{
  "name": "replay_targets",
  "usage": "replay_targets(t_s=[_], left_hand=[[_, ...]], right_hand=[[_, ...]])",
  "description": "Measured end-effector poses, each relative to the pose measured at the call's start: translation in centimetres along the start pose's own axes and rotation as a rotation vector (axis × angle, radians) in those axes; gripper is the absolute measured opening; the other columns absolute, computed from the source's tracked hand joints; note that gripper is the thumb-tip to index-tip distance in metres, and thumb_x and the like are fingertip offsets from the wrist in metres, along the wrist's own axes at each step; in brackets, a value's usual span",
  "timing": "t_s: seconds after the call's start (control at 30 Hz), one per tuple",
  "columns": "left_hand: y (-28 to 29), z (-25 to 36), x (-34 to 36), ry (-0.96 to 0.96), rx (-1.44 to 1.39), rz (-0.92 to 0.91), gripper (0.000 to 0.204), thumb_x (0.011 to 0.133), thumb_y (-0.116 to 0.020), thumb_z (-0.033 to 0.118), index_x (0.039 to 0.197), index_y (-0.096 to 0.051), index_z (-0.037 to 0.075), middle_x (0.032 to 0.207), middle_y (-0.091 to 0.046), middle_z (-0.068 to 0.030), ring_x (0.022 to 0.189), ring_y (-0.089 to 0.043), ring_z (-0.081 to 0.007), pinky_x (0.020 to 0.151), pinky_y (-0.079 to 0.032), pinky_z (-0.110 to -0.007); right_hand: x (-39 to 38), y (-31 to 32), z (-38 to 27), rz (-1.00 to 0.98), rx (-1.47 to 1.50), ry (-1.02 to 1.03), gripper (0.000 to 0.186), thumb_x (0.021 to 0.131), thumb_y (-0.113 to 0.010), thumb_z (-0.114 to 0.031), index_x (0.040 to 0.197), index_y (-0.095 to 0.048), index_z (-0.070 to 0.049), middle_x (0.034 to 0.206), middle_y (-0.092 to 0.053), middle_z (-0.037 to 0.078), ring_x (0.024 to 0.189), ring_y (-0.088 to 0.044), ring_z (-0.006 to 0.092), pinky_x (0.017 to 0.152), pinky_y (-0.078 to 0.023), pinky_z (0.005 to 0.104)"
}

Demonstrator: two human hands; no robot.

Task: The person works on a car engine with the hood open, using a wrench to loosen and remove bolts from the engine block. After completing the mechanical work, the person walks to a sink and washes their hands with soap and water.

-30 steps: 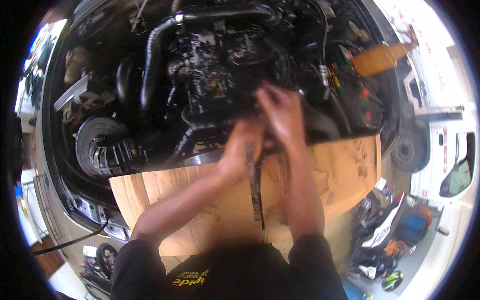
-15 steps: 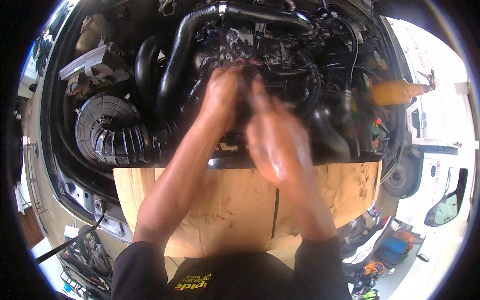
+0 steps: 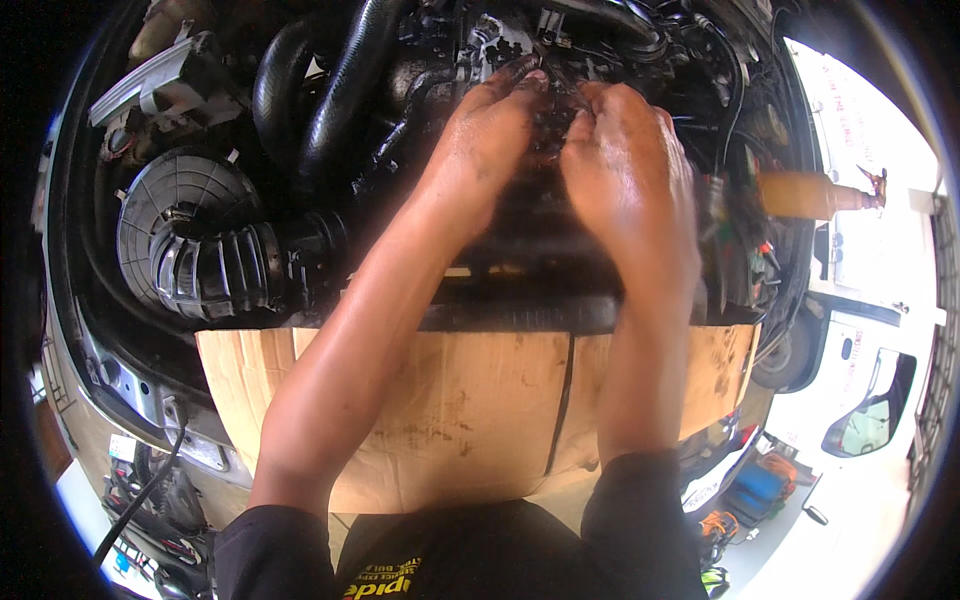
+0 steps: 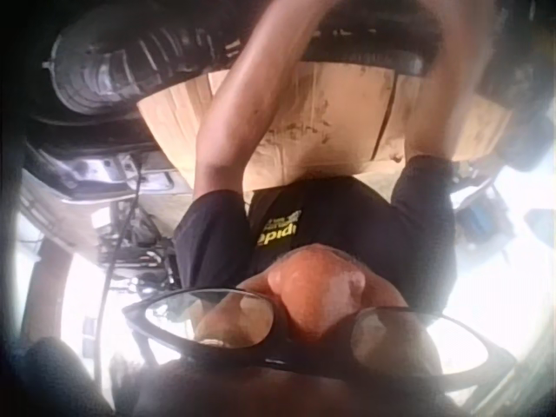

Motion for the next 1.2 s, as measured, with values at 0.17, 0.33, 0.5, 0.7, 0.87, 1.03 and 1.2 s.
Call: replay_targets(t_s=[0.17, 0.33, 0.5, 0.7, 0.87, 1.03, 1.2], left_hand=[[0.2, -0.3, 0.1, -0.071, 0.092, 0.079, 0.042, 0.107, -0.052, 0.028, 0.125, -0.066, -0.008, 0.115, -0.073, -0.0200, 0.104, -0.068, -0.0247, 0.096, -0.050, -0.037], [0.3, -1.0, 0.6, -0.059, 0.045, 0.002, 0.047, 0.106, -0.054, 0.031, 0.120, -0.067, -0.012, 0.111, -0.074, -0.0246, 0.107, -0.068, -0.0259, 0.097, -0.050, -0.038], [-0.6, -1.0, 0.4, -0.071, 0.057, -0.014, 0.047, 0.106, -0.056, 0.031, 0.119, -0.067, -0.013, 0.105, -0.073, -0.0196, 0.097, -0.065, -0.0207, 0.092, -0.051, -0.037], [-0.4, -0.8, 0.2, -0.001, 0.027, 0.006, 0.048, 0.106, -0.057, 0.031, 0.121, -0.067, -0.013, 0.104, -0.074, -0.0174, 0.097, -0.064, -0.0196, 0.093, -0.050, -0.035], [-0.4, -0.6, 0.1, -0.029, 0.064, 0.027, 0.050, 0.106, -0.057, 0.032, 0.126, -0.065, -0.013, 0.113, -0.074, -0.0213, 0.104, -0.067, -0.0235, 0.097, -0.049, -0.036], [-0.3, -0.3, -0.2, -0.057, -0.028, -0.032, 0.041, 0.105, -0.058, 0.028, 0.117, -0.067, -0.010, 0.101, -0.071, -0.0120, 0.091, -0.062, -0.0164, 0.085, -0.049, -0.031], [-0.5, -0.2, -1.5, -0.049, -0.071, 0.088, 0.036, 0.103, -0.059, 0.021, 0.124, -0.064, -0.008, 0.104, -0.072, -0.0104, 0.089, -0.063, -0.0161, 0.081, -0.050, -0.030]], right_hand=[[-1.2, 1.2, -1.5, 0.055, -0.095, 0.077, 0.024, 0.091, -0.066, -0.010, 0.115, -0.068, -0.008, 0.102, -0.073, 0.017, 0.101, -0.067, 0.0411, 0.086, -0.055, 0.0518], [-1.4, -0.3, 0.3, 0.077, -0.032, 0.200, 0.036, 0.086, -0.073, -0.009, 0.121, -0.064, -0.007, 0.101, -0.071, 0.019, 0.095, -0.068, 0.0437, 0.081, -0.055, 0.0517], [0.3, -1.3, 1.9, 0.074, -0.016, 0.176, 0.027, 0.088, -0.069, -0.009, 0.115, -0.067, -0.004, 0.103, -0.072, 0.021, 0.096, -0.069, 0.0438, 0.083, -0.055, 0.0503], [-0.8, 1.9, -1.8, -0.003, -0.097, 0.008, 0.021, 0.093, -0.065, -0.008, 0.112, -0.070, 0.000, 0.105, -0.073, 0.023, 0.100, -0.069, 0.0454, 0.087, -0.055, 0.0507], [0.3, -0.7, -0.7, -0.058, -0.142, 0.018, 0.022, 0.095, -0.063, -0.011, 0.113, -0.070, -0.002, 0.108, -0.073, 0.025, 0.102, -0.069, 0.0469, 0.088, -0.056, 0.0493], [-0.8, 2.1, -1.5, 0.037, -0.099, -0.012, 0.019, 0.093, -0.067, -0.009, 0.110, -0.071, -0.001, 0.103, -0.072, 0.027, 0.100, -0.070, 0.0446, 0.086, -0.056, 0.0487], [-0.7, 5.9, 1.9, 0.029, 0.070, -0.057, 0.033, 0.091, -0.074, -0.017, 0.121, -0.069, -0.006, 0.107, -0.072, 0.021, 0.097, -0.070, 0.0423, 0.089, -0.055, 0.0466]])
Point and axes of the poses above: each hand's wrist, its own x-axis towards the middle knuckle, its own y-axis out of the back of the hand, z = x × y, the point moved 4 cm from there along x, towards the middle knuckle
